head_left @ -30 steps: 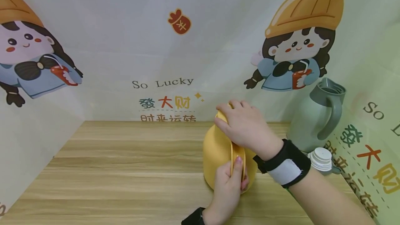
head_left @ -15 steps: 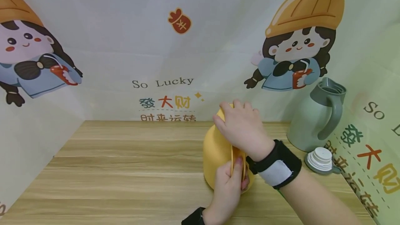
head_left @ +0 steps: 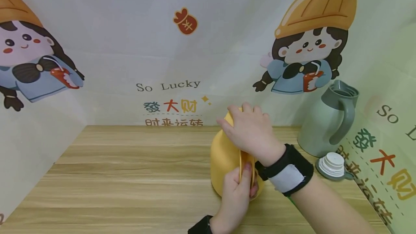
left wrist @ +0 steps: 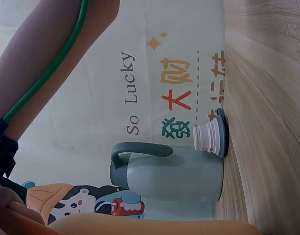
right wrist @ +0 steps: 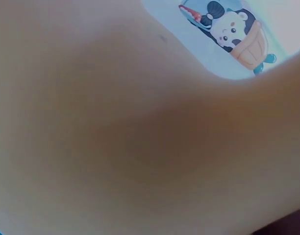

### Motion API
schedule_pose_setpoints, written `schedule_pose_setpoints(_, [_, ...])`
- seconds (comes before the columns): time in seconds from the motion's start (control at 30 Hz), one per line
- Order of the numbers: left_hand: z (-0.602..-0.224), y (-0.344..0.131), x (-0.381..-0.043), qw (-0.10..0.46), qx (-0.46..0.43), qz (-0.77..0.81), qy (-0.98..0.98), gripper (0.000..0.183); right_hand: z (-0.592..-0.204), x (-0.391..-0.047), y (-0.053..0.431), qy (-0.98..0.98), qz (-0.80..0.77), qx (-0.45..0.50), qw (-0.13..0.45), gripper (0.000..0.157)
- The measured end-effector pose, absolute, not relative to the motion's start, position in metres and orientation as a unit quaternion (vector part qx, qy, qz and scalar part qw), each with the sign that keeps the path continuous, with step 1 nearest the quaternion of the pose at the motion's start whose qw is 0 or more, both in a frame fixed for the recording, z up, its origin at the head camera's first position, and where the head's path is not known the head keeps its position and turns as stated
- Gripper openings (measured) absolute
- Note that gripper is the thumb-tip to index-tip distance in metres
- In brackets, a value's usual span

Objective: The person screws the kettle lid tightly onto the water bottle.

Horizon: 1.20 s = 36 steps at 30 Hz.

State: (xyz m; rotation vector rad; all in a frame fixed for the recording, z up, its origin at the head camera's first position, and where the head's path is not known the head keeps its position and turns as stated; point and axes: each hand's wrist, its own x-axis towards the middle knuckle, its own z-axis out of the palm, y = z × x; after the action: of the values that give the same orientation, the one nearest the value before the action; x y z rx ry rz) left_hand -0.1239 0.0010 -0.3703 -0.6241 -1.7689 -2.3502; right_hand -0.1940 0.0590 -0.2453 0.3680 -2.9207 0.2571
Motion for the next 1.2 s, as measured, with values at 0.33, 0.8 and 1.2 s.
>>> schedule_pose_setpoints(0.33, [-0.371,0.001,-0.124,0.067,-0.208,-0.776,-0.592,0.046,-0.229,-0.204,0.083,-0.959,0.159,0.234,0.03,0.063])
schedule_pose_setpoints(0.8, [-0.373,0.002,-0.124,0.072,-0.209,-0.779,-0.587,0.046,-0.242,-0.231,0.119,-0.865,0.244,0.433,0.073,0.04])
schedule_pose_setpoints(1.2, [-0.371,0.001,-0.124,0.069,-0.218,-0.777,-0.586,0.043,-0.254,-0.236,0.121,-0.83,0.295,0.472,0.038,0.033])
